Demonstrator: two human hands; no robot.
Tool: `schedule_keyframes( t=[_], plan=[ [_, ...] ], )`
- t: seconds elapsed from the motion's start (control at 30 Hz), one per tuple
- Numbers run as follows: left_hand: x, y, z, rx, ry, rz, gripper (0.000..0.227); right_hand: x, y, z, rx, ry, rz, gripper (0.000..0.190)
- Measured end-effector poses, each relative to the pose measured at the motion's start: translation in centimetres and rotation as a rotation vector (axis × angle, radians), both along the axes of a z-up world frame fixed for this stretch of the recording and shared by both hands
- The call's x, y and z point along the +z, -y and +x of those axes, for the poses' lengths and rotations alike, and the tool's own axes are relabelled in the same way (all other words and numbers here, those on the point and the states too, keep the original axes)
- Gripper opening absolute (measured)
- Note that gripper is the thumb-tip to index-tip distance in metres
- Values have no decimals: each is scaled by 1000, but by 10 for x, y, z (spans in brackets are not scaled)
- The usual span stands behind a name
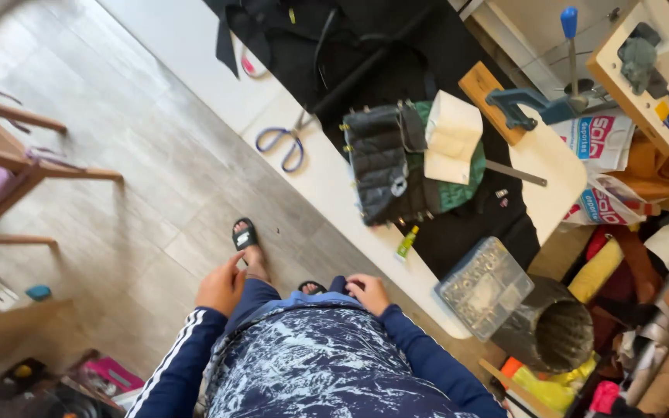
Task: Organizing metal rivets from a plastic bag into a storage container
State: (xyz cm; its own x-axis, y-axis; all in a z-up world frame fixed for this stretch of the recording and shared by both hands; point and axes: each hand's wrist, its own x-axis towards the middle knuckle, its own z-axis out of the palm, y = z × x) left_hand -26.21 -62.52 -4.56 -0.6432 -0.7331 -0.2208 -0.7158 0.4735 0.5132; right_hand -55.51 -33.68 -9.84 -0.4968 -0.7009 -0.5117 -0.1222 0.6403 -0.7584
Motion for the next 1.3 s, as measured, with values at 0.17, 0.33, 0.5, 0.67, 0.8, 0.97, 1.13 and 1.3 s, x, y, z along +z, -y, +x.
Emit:
schedule_keyframes(
  t=[0.17, 0.33, 0.5, 0.67, 0.8, 0.97, 1.13, 1.3],
  plan=[
    [10, 133, -29, -81, -105, -13, 47, 43, 90, -11, -41, -118, 56, 20],
    [-7, 227, -47, -182, -36, -95, 45, 74, 203, -28, -131, -186, -2, 18],
    [-13, 277, -80, -196, 2, -52, 47, 66, 332, -88, -184, -625, -191, 15],
    [-26, 313, -127, -197, 55, 10, 48, 39, 490, -219, -282, -885, -169, 41],
    [-9, 350, -194, -270, 138, -70, 49, -21, 546, -262, -110, -806, 312, 62],
    [-55, 413, -305, -443, -88, -240, 57, -54, 531, -266, -245, -586, 254, 28],
    [-73, 479, -424, -481, -213, -346, 58, 11, 511, -219, -664, -285, -26, 11],
    [-69, 530, -554, -402, -208, -362, 53, 84, 534, -160, -968, 87, -537, 14]
  ],
)
